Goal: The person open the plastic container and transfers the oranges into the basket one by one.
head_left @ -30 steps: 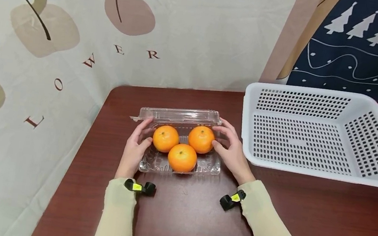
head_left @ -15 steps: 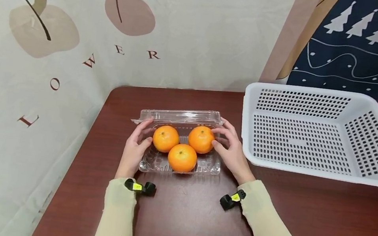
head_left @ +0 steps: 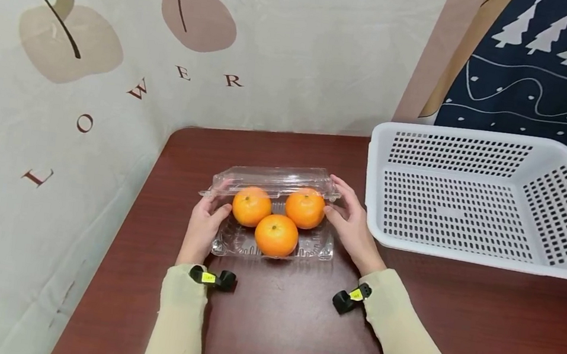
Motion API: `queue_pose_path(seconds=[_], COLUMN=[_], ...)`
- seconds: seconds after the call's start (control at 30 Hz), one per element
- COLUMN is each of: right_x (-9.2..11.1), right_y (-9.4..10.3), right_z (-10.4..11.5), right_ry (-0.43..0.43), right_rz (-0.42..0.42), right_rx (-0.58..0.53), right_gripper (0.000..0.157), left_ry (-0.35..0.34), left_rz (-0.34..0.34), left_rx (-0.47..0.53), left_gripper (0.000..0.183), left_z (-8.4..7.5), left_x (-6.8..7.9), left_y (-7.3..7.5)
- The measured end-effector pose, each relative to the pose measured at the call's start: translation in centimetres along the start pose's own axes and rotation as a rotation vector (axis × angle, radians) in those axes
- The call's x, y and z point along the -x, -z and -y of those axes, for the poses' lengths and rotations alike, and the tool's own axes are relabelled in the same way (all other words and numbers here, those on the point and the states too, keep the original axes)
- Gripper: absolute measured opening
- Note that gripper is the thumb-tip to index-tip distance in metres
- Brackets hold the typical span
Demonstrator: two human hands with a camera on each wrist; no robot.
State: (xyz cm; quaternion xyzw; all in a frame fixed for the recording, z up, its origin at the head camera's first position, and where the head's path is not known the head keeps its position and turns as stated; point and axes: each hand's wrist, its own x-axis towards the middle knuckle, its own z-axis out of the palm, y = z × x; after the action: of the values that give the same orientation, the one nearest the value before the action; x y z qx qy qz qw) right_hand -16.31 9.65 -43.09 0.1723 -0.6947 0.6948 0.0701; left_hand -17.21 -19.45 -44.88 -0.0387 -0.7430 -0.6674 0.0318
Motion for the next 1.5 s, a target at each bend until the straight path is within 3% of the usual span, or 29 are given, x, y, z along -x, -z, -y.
queue_pose_path(seconds=[0.27, 0.47, 0.63, 0.9, 1.1, 1.5], right_x=[-0.3, -0.7, -0.8, -0.6, -0.5, -0.4], right_y=[0.3, 0.7, 0.8, 0.8, 0.8, 0.8], right_z=[-0.8, -2.3, -2.6, -2.5, -2.5, -2.4], right_ry=[-0.024, -0.112, -0.113, -0.185, -0.163, -0.180], right_rz=[0.019, 0.048, 0.085, 0.122, 0.119, 0.103], right_rx=[-0.019, -0.107, -0.157, -0.200, -0.215, -0.197], right_gripper=[0.037, 0.046, 0.056, 0.057, 0.054, 0.052], left_ry=[-0.018, -0.014, -0.014, -0.005, -0.035, -0.022], left_rz=[-0.003, -0.011, -0.004, 0.006, 0.025, 0.035], left_rx=[0.003, 0.057, 0.070, 0.064, 0.077, 0.049], left_gripper=[0.046, 0.046, 0.046, 0.046, 0.045, 0.044], left_z=[0.3, 0.4, 0.5, -0.5, -1.5, -1.7], left_x=[-0.2, -0.2, -0.3, 0.2, 0.6, 0.5], left_y=[0.0, -0.1, -0.1, -0.3, -0.6, -0.5])
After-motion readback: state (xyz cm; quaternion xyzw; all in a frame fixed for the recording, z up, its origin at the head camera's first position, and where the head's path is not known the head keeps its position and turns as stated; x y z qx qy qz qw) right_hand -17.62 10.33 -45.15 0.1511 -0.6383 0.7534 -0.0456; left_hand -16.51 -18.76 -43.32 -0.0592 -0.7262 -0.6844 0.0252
